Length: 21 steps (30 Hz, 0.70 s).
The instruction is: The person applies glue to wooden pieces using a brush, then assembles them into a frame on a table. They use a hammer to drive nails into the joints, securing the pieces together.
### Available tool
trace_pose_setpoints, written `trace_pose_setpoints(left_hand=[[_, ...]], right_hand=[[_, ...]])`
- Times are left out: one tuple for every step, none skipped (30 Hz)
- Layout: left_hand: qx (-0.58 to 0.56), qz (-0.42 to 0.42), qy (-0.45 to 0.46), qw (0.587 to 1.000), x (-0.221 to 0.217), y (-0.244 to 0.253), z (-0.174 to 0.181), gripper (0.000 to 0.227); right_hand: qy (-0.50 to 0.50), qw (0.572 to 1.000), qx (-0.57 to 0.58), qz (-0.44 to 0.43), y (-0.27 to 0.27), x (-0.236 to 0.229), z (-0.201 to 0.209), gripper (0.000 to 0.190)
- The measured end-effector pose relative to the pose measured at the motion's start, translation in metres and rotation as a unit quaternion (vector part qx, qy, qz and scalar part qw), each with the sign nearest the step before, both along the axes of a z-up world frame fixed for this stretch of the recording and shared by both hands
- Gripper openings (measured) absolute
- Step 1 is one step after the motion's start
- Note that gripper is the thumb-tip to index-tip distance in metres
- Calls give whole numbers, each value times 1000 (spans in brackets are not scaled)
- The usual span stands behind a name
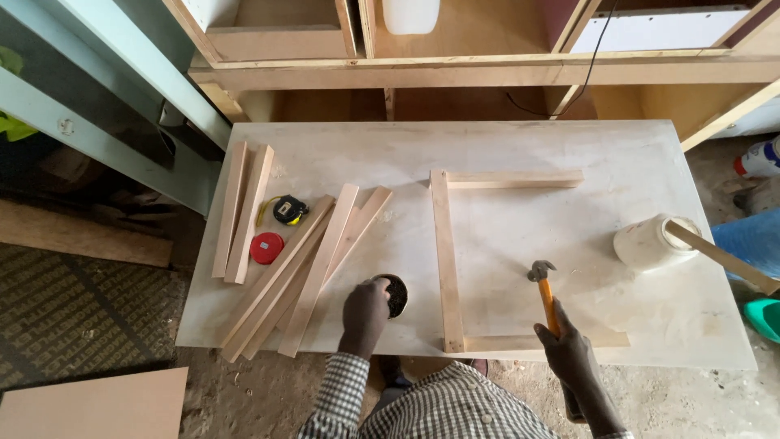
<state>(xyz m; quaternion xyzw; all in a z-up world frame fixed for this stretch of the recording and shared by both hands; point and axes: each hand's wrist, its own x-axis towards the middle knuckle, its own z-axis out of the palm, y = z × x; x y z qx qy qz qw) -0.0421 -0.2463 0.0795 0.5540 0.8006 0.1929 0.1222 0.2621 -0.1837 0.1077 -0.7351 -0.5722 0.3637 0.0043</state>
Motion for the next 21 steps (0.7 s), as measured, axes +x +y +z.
trace_pose_setpoints(left_hand=[[-61, -16, 41, 997, 3, 0, -3, 11], [-121, -33, 81, 989, 6, 0, -5, 6], [-122, -35, 80, 989, 6, 0, -16, 6], [-99, -25, 87, 991, 4, 1, -26, 2], [-77, -14, 94, 992, 2, 2, -36, 8], [-78, -16, 94, 992, -1, 5, -42, 8], [-70, -5, 100, 993, -3, 7, -47, 10], [-63, 8, 106, 992, -5, 7, -53, 13], [-66, 7, 107, 992, -6, 4, -37, 13], [-50, 38, 28, 998, -5, 2, -21, 11], [-35, 69, -52, 996, -5, 1, -5, 11], [-38, 68, -51, 996, -4, -2, 11, 11], [-34, 107, -150, 982, -3, -5, 28, 4], [-29, 146, -246, 958, -2, -6, 45, 14], [-31, 144, -244, 958, -5, -6, 46, 14], [-22, 196, -387, 901, -6, -7, 47, 15], [-11, 244, -519, 819, -8, -9, 48, 17], [-14, 244, -518, 819, -10, -10, 49, 17], [-4, 251, -576, 778, -12, -11, 50, 17], [6, 257, -630, 733, -14, -12, 51, 17], [4, 258, -630, 733, -14, -12, 52, 17]], right_hand=[[-6, 1000, 11, 19, 0, -1, -2, 64], [-12, 999, 23, 38, 0, 0, -4, 63], [-13, 999, 22, 36, 0, 3, -9, 63], [-15, 999, 29, 34, 1, 4, -14, 64], [-16, 999, 35, 32, 2, 6, -18, 65], [-16, 999, 34, 30, 3, 7, -18, 65], [-20, 999, 32, 29, 3, 7, -18, 66], [-23, 999, 28, 29, 3, 7, -19, 67], [-22, 999, 25, 28, 1, 4, -13, 67], [-21, 999, 19, 28, 0, 2, -6, 65], [-20, 999, 13, 28, -1, 0, 1, 64], [-19, 999, 10, 27, -1, 1, -2, 64], [-23, 999, 14, 28, -2, 2, -5, 64], [-26, 999, 18, 29, -1, 3, -7, 64], [-25, 999, 16, 28, 0, 2, -8, 64], [-25, 999, 17, 22, -1, 2, -9, 64], [-25, 999, 18, 15, -1, 1, -10, 64], [-24, 999, 16, 14, -1, 1, -8, 64], [-24, 1000, 11, 15, 0, 0, -6, 64], [-23, 1000, 8, 16, 1, 0, -5, 64], [-23, 1000, 6, 16, 1, -1, -2, 64]])
